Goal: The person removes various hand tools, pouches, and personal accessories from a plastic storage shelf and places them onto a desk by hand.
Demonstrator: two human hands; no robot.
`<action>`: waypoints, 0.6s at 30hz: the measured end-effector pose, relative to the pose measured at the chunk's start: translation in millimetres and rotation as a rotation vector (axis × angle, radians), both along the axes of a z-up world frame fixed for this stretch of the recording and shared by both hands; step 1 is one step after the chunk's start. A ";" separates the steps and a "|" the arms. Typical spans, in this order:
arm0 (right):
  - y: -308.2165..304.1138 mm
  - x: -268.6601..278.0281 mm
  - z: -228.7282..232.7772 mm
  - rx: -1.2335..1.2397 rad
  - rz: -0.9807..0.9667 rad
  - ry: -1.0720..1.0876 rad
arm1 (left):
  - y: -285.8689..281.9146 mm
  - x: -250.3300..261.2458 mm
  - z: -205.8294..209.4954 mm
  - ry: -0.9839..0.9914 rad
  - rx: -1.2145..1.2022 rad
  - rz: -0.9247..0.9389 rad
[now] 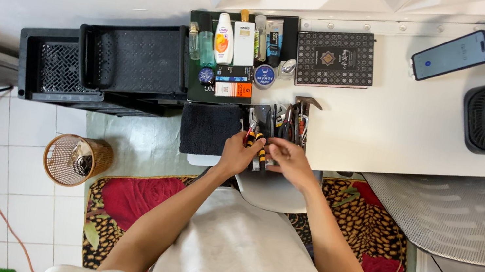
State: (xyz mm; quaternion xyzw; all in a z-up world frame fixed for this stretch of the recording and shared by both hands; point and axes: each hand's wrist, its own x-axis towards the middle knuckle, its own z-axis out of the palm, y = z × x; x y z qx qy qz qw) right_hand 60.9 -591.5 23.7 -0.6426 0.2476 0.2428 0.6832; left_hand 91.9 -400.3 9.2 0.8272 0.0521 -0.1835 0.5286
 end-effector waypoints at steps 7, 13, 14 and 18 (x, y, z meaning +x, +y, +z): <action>-9.2 -22.0 -15.3 -0.287 0.141 -0.225 | -28.4 13.2 -24.1 0.025 0.078 -0.239; -72.3 -15.0 -43.5 -0.383 -0.138 -0.014 | -25.7 23.4 -46.3 0.021 -0.085 -0.219; -87.3 -12.7 -51.1 -0.433 -0.166 0.028 | -23.1 24.8 -49.2 0.054 -0.170 -0.177; -136.5 -1.3 -92.0 -0.624 -0.096 0.189 | -11.7 24.6 -51.2 0.072 -0.133 -0.160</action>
